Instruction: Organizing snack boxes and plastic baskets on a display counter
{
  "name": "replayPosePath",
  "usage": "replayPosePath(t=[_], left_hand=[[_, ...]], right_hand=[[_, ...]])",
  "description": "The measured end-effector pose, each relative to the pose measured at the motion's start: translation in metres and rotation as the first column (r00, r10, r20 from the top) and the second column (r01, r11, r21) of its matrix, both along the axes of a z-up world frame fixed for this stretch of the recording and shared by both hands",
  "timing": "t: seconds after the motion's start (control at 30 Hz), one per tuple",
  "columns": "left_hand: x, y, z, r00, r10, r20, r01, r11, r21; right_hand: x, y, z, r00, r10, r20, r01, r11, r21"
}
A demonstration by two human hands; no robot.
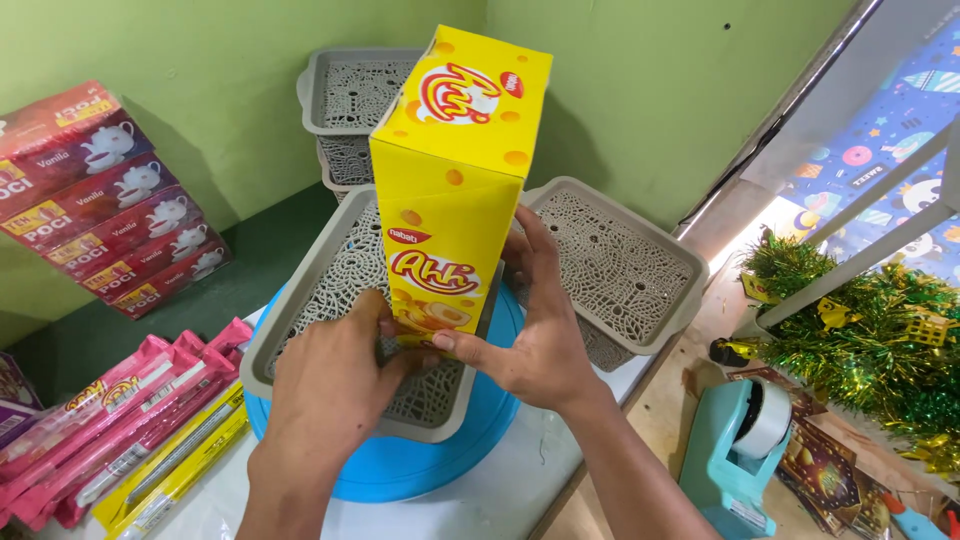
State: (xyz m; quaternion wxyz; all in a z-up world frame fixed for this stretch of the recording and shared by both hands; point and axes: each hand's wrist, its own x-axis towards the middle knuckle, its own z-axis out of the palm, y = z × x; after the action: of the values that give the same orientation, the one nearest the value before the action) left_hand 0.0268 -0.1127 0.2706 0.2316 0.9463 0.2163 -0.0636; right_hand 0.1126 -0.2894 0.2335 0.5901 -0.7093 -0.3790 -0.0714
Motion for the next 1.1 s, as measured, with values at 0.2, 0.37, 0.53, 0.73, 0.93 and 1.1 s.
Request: replayPosePath(t=[0.2,0.37,0.53,0.73,0.93,1.1], left_hand=[[0.002,0.003,-0.004,0.998,-0.036,-0.051,0.043,0.989,0.139],[0.008,0.012,0.005,0.997,-0.053,-0.054,0.064,0.967,0.248],[0.009,0.021,0.029,0.981,-0.114,-0.158,0.128,0.988,0.082],[0.012,0.028,0.021,0.98,-0.177,-0.094,0.18,0.983,0.025],[0.006,0.029,0.006,0.979,-0.204,-0.004,0.204,0.977,0.055],[0.005,0.029,0.011,0.982,-0.188,0.025,0.188,0.982,-0.001]], right_hand=[[-0.003,-0.001,0.007,0.999,0.029,-0.021,-0.029,1.0,-0.005],[-0.006,-0.001,0.012,0.999,0.042,-0.029,-0.042,0.999,-0.014],[-0.005,-0.002,0.01,0.997,0.061,-0.044,-0.061,0.998,0.002],[-0.006,-0.002,0.008,0.999,0.003,-0.036,-0.005,0.998,-0.059],[-0.008,-0.001,0.01,0.997,-0.024,-0.069,0.018,0.996,-0.082],[-0.007,0.001,0.01,0.998,-0.002,-0.068,-0.001,0.999,-0.045]])
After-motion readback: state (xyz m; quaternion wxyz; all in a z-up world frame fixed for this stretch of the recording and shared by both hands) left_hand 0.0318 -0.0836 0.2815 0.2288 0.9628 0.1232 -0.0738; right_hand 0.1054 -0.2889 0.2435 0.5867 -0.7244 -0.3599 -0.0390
